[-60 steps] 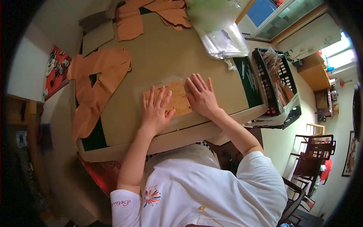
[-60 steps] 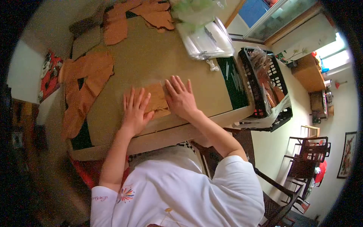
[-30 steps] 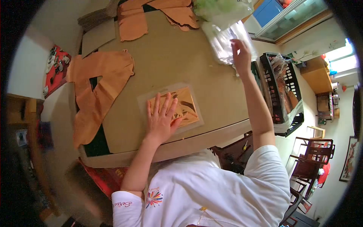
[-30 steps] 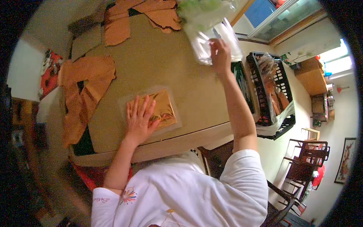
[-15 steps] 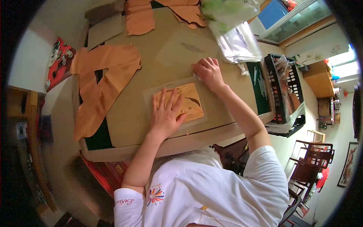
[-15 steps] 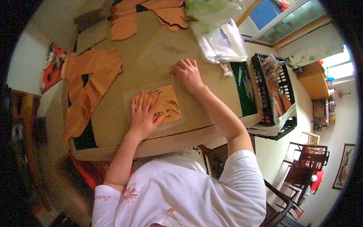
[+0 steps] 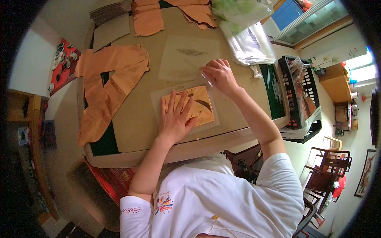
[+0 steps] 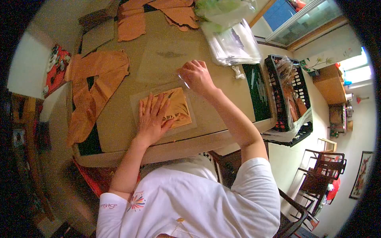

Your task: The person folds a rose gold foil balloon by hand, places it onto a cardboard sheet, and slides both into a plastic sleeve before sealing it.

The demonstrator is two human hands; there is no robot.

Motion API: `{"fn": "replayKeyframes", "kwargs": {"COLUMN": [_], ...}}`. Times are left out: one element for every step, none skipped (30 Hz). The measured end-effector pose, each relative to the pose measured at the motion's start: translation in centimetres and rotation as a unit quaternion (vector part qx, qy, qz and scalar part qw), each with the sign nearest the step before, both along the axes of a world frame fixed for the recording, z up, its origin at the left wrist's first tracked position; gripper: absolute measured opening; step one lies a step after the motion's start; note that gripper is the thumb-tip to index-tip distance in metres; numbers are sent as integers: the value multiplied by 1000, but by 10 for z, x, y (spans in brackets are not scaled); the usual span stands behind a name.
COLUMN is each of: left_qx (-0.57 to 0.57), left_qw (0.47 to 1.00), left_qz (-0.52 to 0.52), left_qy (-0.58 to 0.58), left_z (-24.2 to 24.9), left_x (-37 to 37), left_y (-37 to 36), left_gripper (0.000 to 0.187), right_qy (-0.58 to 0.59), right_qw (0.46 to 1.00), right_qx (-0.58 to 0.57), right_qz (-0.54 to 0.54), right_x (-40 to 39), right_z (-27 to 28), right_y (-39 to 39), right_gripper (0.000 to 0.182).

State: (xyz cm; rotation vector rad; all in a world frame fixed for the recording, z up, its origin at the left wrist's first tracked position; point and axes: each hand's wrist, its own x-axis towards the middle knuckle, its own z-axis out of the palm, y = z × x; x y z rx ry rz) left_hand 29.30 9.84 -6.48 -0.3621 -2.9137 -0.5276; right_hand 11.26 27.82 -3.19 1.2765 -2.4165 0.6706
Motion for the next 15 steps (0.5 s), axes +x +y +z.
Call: {"fn": "replayKeyframes", "kwargs": {"left_qx": [-3, -6, -10, -13, -14, -16, -18, -18, -17, -17, -15, -13, -11, -12, -13], "left_qw": [1000, 1000, 1000, 1000, 1000, 1000, 1000, 1000, 1000, 1000, 1000, 1000, 1000, 1000, 1000], "left_qz": [1, 1, 1, 1, 0, -1, -2, -3, -4, -5, -4, -3, -3, -4, -6], "left_qy": [-2, -4, -5, -7, -9, -11, -13, -10, -7, -3, 0, 3, 4, 2, 1], "left_z": [1, 1, 2, 2, 3, 3, 3, 3, 2, 2, 1, -1, -1, 0, 1], "left_x": [0, 0, 0, 0, -1, -1, -1, 0, 0, 0, -1, -1, -1, 0, 0], "left_y": [0, 0, 0, 0, 0, 0, 0, 0, -1, -1, -1, 0, 0, 0, 0], "left_gripper": [71, 71, 70, 69, 69, 69, 68, 68, 69, 69, 69, 70, 70, 71, 71], "right_qy": [9, 18, 29, 40, 52, 51, 51, 51, 51, 52, 53, 66, 78, 90, 92], "right_qw": [1000, 1000, 1000, 999, 998, 999, 999, 999, 999, 999, 999, 997, 995, 992, 993], "right_qx": [-4, -8, -11, -14, -17, -8, 0, 8, 4, 0, -3, -1, 1, 3, -2], "right_qz": [2, 4, -3, -9, -16, -8, -1, 7, 6, 5, 6, -25, -57, -91, -69], "right_x": [2, 4, 5, 7, 9, 11, 14, 16, 16, 14, 10, 0, -14, -26, -32], "right_z": [0, 1, 2, 5, 8, 10, 12, 14, 13, 9, 5, 0, -9, -17, -18], "right_y": [0, 0, 0, -2, -3, -4, -5, -6, -5, -4, -3, -1, 2, 4, 4], "right_gripper": [20, 20, 21, 22, 23, 24, 25, 26, 27, 28, 28, 25, 23, 21, 23]}}
